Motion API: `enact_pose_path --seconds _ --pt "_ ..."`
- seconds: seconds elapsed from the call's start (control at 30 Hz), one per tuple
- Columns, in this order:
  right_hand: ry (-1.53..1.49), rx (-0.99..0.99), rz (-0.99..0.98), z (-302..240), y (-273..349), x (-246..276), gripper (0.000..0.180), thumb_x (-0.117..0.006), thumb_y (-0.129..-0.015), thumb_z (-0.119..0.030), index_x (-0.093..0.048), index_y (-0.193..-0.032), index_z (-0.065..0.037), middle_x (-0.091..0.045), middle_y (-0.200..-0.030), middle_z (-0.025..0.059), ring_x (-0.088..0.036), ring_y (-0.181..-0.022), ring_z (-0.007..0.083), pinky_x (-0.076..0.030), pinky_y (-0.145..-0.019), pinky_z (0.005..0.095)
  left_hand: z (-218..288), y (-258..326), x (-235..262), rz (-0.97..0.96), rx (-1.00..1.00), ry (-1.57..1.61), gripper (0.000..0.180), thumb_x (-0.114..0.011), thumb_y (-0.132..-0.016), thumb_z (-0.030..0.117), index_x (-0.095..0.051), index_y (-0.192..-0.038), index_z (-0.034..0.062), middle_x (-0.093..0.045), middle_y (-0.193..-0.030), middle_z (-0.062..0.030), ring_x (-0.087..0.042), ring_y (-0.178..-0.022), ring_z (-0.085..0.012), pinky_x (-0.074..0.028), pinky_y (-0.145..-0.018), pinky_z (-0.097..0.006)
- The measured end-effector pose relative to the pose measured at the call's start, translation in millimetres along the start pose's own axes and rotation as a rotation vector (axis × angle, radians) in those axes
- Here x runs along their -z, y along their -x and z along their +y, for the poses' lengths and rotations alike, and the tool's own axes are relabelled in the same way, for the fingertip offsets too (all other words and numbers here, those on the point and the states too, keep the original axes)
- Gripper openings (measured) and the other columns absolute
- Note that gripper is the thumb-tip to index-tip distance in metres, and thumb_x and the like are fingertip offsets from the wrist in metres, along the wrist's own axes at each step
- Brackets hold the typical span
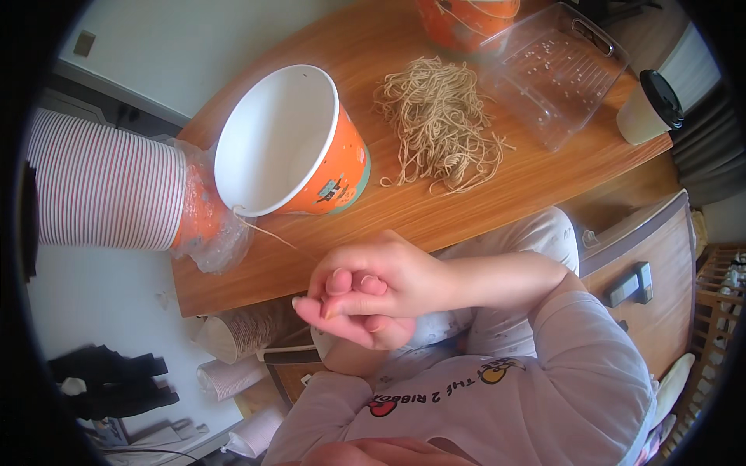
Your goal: Tying thin rope handles onto paper buckets for assembly.
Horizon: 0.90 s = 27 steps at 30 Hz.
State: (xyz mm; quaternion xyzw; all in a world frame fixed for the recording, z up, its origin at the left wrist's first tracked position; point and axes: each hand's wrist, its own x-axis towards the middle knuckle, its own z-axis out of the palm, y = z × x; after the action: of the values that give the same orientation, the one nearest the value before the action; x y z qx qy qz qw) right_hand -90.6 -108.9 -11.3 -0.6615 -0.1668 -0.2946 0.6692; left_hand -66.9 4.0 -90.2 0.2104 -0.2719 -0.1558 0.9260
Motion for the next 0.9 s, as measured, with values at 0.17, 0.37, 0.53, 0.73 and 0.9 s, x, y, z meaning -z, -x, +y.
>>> enact_pose_path --seconds 0.17,0.37,0.53,0.73,0.9 --pt "0.107 0.154 0.077 15.3 14.3 -4.1 0.033 -0.076 -0.081 -0.034 -0.064 -0.086 -0.004 -0.063 -0.070 0.0033 -0.063 -0.059 0.0191 -0.049 -0.052 0.0276 -62.1 -6.9 13.2 -0.298 -0.778 0.131 0.033 -0.042 -0.091 0.022 -0.057 -0.106 -0.0032 -0.055 -0.103 -0.0101 -0.052 -0.096 -0.0145 -0.043 -0.084 -0.024" --pt "0.570 0.751 0.203 11.3 -2.1 -1.4 0.041 -0.051 -0.098 -0.044 -0.063 -0.088 -0.006 -0.061 -0.074 0.0025 -0.054 -0.051 0.0155 -0.038 -0.045 0.0286 -63.8 -35.9 -37.3 -0.168 -0.725 -0.537 0.038 -0.046 -0.097 0.022 -0.046 -0.131 0.0052 -0.049 -0.130 -0.0075 -0.044 -0.119 -0.0259 -0.038 -0.100 -0.036" --pt "-0.390 0.266 -0.213 1.9 12.3 5.9 0.038 -0.056 -0.098 -0.023 -0.050 -0.064 -0.006 -0.049 -0.069 0.0036 -0.051 -0.059 0.0204 -0.040 -0.052 0.0303 -10.1 -48.3 -40.7 -0.469 -0.425 -0.673 0.046 -0.058 -0.094 0.034 -0.056 -0.122 -0.0013 -0.056 -0.123 -0.0297 -0.059 -0.116 -0.0358 -0.045 -0.101 -0.050" --pt "-1.535 1.014 0.946 -1.0 -12.1 -112.4 0.026 -0.053 -0.099 -0.019 -0.058 -0.077 -0.006 -0.059 -0.071 0.0044 -0.057 -0.065 0.0152 -0.044 -0.055 0.0266 8.5 -71.1 -56.2 -0.846 -0.134 -0.084 0.045 -0.079 -0.067 0.008 -0.064 -0.109 -0.0008 -0.053 -0.132 -0.0241 -0.062 -0.111 -0.0300 -0.053 -0.077 -0.036" --pt "-2.101 1.496 1.866 14.8 5.2 -124.1 0.022 -0.051 -0.099 -0.018 -0.061 -0.084 -0.006 -0.063 -0.074 0.0048 -0.060 -0.069 0.0132 -0.046 -0.058 0.0258 21.9 -71.2 -34.8 -0.798 0.194 -0.347 0.031 -0.072 -0.056 -0.004 -0.063 -0.085 0.0031 -0.065 -0.078 -0.0079 -0.065 -0.071 -0.0230 -0.052 -0.069 -0.035"
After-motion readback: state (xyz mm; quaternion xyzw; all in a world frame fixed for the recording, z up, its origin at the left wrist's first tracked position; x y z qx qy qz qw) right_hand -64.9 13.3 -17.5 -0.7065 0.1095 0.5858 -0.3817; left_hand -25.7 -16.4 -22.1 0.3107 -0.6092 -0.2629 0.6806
